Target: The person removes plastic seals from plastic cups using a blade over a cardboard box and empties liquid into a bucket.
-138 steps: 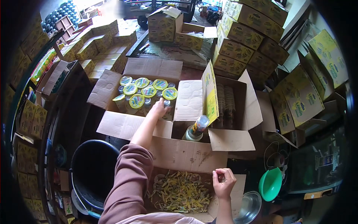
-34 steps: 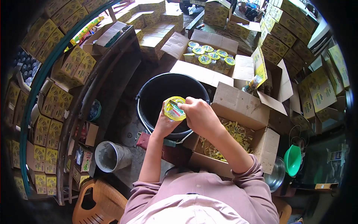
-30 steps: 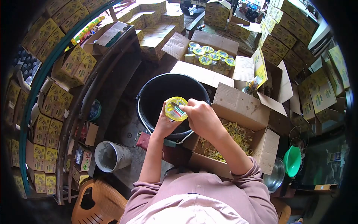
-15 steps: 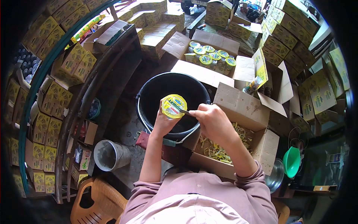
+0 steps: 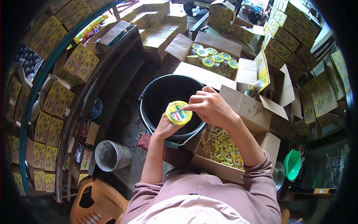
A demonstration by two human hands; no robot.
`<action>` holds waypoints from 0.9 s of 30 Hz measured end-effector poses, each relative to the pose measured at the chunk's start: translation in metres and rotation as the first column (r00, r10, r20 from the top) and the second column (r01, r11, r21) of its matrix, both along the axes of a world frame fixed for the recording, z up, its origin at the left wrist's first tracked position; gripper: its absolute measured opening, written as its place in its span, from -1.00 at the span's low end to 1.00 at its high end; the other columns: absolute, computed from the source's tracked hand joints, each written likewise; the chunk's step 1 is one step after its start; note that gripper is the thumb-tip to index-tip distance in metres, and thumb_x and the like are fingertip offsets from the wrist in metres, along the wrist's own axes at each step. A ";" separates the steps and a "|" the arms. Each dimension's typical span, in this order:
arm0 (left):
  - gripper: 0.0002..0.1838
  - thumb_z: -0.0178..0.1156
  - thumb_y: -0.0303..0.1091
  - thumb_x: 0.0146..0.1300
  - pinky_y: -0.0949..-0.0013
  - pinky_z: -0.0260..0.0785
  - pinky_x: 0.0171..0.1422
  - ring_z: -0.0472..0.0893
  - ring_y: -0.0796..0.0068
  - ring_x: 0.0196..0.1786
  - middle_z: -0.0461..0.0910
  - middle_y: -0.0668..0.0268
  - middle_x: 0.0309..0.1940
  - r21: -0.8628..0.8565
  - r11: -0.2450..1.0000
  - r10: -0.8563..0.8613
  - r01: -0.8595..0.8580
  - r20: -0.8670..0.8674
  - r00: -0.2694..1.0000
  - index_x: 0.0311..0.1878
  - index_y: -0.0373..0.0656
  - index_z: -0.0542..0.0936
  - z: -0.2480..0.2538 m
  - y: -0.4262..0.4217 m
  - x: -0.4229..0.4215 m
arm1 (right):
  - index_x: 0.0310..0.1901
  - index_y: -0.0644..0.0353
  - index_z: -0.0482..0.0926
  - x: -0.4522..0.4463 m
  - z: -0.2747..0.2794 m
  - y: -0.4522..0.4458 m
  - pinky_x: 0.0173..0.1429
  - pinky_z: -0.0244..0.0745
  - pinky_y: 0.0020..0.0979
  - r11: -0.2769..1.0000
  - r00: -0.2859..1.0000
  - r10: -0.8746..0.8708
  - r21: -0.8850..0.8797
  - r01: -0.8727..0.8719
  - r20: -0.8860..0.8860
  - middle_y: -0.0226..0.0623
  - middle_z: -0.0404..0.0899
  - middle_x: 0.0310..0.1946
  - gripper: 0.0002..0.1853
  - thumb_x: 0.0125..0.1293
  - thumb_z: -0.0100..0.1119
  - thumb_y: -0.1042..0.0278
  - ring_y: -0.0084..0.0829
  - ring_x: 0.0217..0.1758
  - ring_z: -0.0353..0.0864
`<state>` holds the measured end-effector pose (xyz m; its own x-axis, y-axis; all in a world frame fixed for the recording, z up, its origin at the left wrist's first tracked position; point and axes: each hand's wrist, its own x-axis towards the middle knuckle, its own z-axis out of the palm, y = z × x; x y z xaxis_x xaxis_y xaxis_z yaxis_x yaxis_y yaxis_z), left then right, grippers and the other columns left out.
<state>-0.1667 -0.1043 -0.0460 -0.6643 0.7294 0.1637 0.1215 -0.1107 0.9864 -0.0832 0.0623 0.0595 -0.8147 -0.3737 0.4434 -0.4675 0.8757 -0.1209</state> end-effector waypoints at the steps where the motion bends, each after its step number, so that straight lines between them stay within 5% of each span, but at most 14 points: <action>1: -0.49 0.34 -0.44 -0.11 0.43 0.35 0.07 0.52 0.50 -0.07 0.50 0.32 -0.14 0.002 1.000 0.006 -0.006 -0.009 1.000 0.00 -0.18 0.43 0.001 0.001 0.000 | -0.28 -0.10 0.64 -0.001 -0.001 0.000 -0.07 0.27 -0.41 1.000 1.000 0.000 0.002 0.000 0.006 -0.54 0.48 -0.45 -0.74 -0.06 0.19 0.46 -0.52 -0.30 0.48; 10: -0.44 0.35 -0.44 -0.13 0.43 0.34 0.08 0.50 0.52 -0.06 0.51 0.33 -0.13 0.004 1.000 -0.015 0.015 -0.002 1.000 0.02 -0.16 0.41 0.000 0.000 0.000 | -0.29 -0.06 0.64 -0.008 -0.002 0.006 -0.06 0.27 -0.40 0.997 0.996 0.058 -0.054 -0.054 0.075 -0.50 0.50 -0.43 -0.75 -0.06 0.19 0.46 -0.49 -0.26 0.50; 27: -0.27 0.41 -0.47 -0.21 0.40 0.24 0.21 0.43 0.50 0.04 0.43 0.37 -0.03 -0.083 0.992 -0.084 0.093 0.107 0.991 0.12 -0.11 0.33 -0.001 -0.003 -0.002 | -0.29 -0.10 0.64 -0.018 0.000 0.009 -0.01 0.24 -0.40 0.988 0.986 0.106 0.096 -0.119 0.127 -0.50 0.52 -0.39 -0.72 -0.12 0.21 0.46 -0.51 -0.24 0.52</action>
<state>-0.1683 -0.1075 -0.0471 -0.6066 0.7944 0.0311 0.0126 -0.0295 0.9995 -0.1011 0.0710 0.0600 -0.8099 -0.5049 0.2986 -0.5514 0.8289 -0.0941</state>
